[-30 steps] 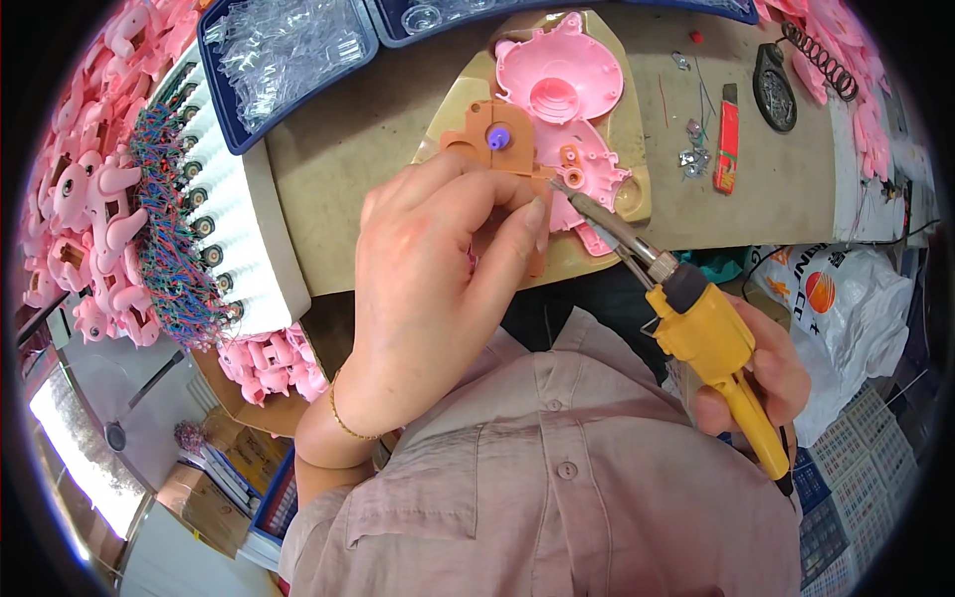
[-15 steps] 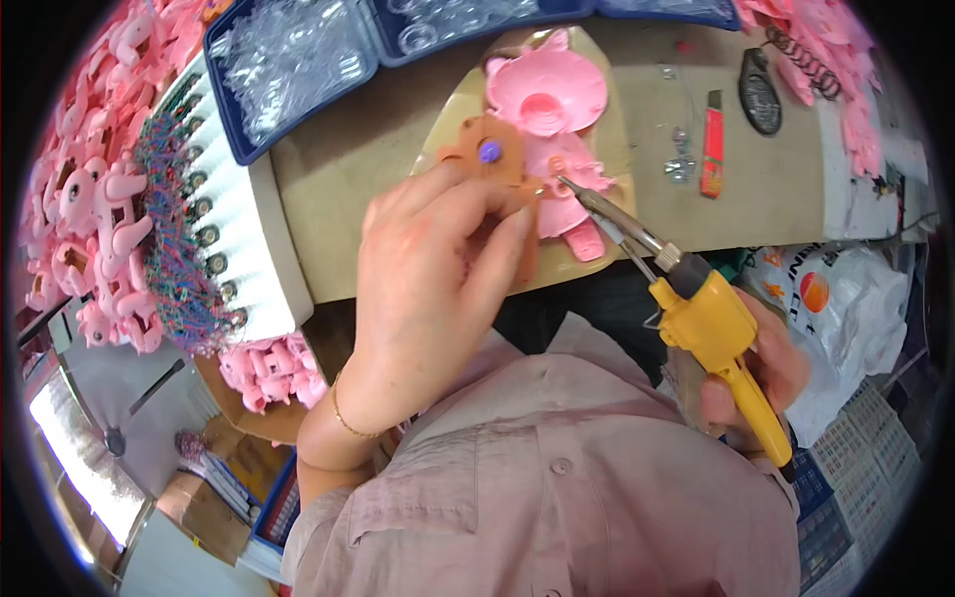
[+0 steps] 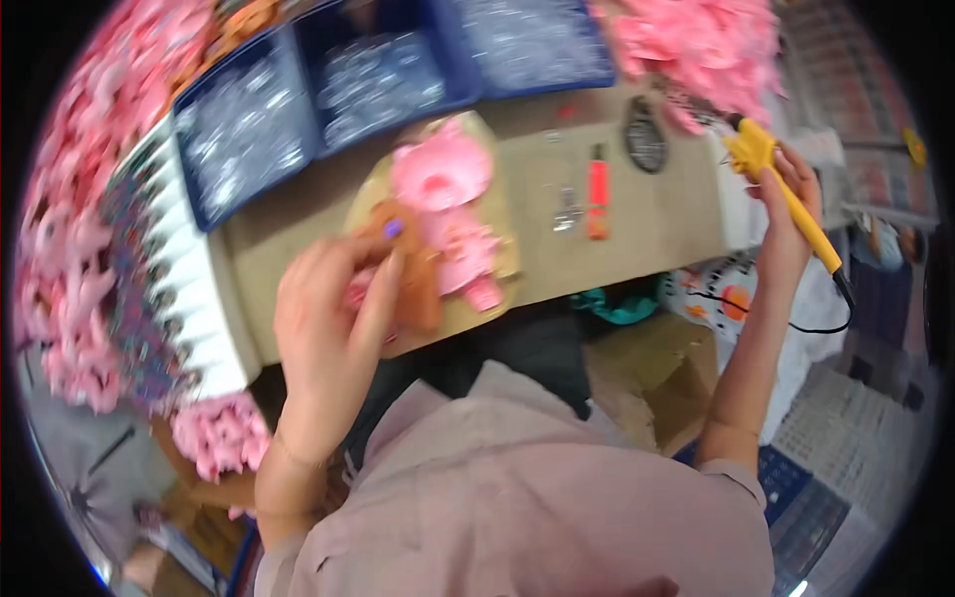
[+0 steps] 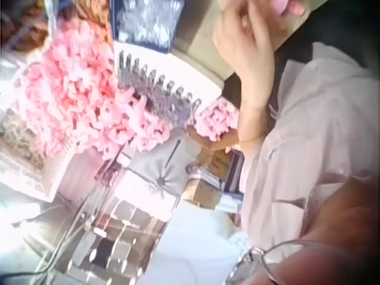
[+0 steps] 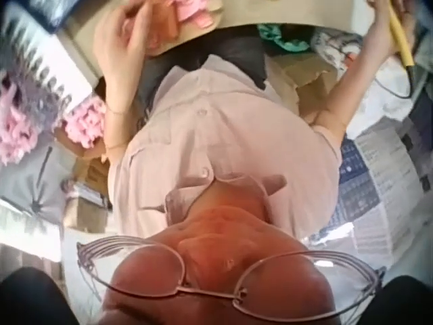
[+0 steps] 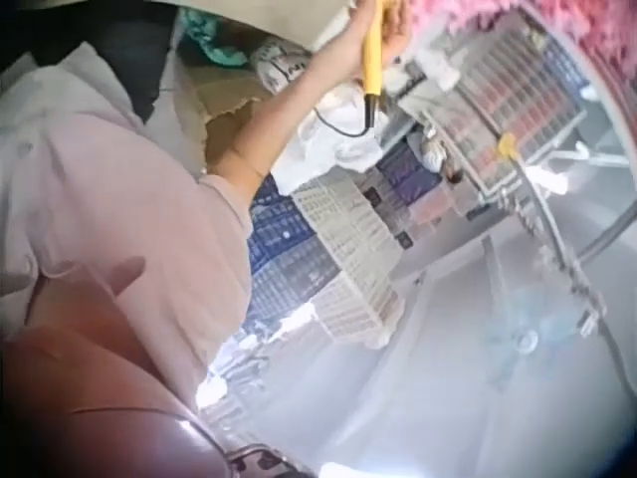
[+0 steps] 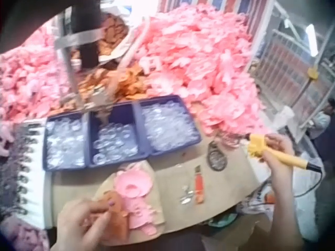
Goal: Assembling pink plastic toy unicorns by soldering electronic components and fitting plastic parts together.
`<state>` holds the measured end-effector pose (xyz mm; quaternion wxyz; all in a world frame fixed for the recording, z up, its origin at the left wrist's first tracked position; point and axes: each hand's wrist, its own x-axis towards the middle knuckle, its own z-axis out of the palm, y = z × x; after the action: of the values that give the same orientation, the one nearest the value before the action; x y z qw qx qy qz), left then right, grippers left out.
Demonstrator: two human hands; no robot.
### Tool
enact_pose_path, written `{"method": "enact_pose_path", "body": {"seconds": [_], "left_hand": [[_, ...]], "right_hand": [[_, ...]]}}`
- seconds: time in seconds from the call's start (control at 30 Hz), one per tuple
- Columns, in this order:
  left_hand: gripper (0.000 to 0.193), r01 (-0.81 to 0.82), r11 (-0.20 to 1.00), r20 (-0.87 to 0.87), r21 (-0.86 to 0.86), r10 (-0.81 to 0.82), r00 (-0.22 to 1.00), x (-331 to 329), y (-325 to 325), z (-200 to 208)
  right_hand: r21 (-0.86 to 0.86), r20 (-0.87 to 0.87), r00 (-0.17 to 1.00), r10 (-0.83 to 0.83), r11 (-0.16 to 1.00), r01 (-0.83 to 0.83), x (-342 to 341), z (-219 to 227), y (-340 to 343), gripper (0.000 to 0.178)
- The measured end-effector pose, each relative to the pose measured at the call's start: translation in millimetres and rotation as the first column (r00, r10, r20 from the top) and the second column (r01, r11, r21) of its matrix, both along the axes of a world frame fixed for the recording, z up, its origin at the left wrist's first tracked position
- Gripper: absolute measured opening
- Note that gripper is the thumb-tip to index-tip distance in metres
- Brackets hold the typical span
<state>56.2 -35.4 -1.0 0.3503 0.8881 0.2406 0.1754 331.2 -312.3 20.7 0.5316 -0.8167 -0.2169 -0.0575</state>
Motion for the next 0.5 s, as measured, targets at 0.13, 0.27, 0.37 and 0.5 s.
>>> {"method": "enact_pose_path", "body": {"seconds": [0.13, 0.27, 0.37, 0.5], "left_hand": [[0.008, -0.166, 0.983, 0.161, -0.085, 0.178, 0.971, -26, 27, -6], [0.011, -0.255, 0.831, 0.032, -0.494, 0.310, 0.950, -66, 26, -10], [0.011, -0.040, 0.980, -0.027, -0.197, 0.035, 0.999, -70, 28, -10], [0.011, 0.240, 0.953, -0.091, 0.187, -0.226, 0.970, -49, 28, -8]], "right_hand": [[0.094, 0.094, 0.995, 0.015, 0.995, -0.024, 2, -47, 6, 0.034], [0.152, -0.627, 0.770, 0.115, 0.988, -0.024, -39, -76, -9, 0.023], [-0.055, -0.500, 0.747, 0.438, 0.845, -0.532, -99, -34, 68, 0.014], [-0.240, 0.152, 0.398, 0.905, 0.425, -0.873, -102, -25, 195, 0.015]]}}
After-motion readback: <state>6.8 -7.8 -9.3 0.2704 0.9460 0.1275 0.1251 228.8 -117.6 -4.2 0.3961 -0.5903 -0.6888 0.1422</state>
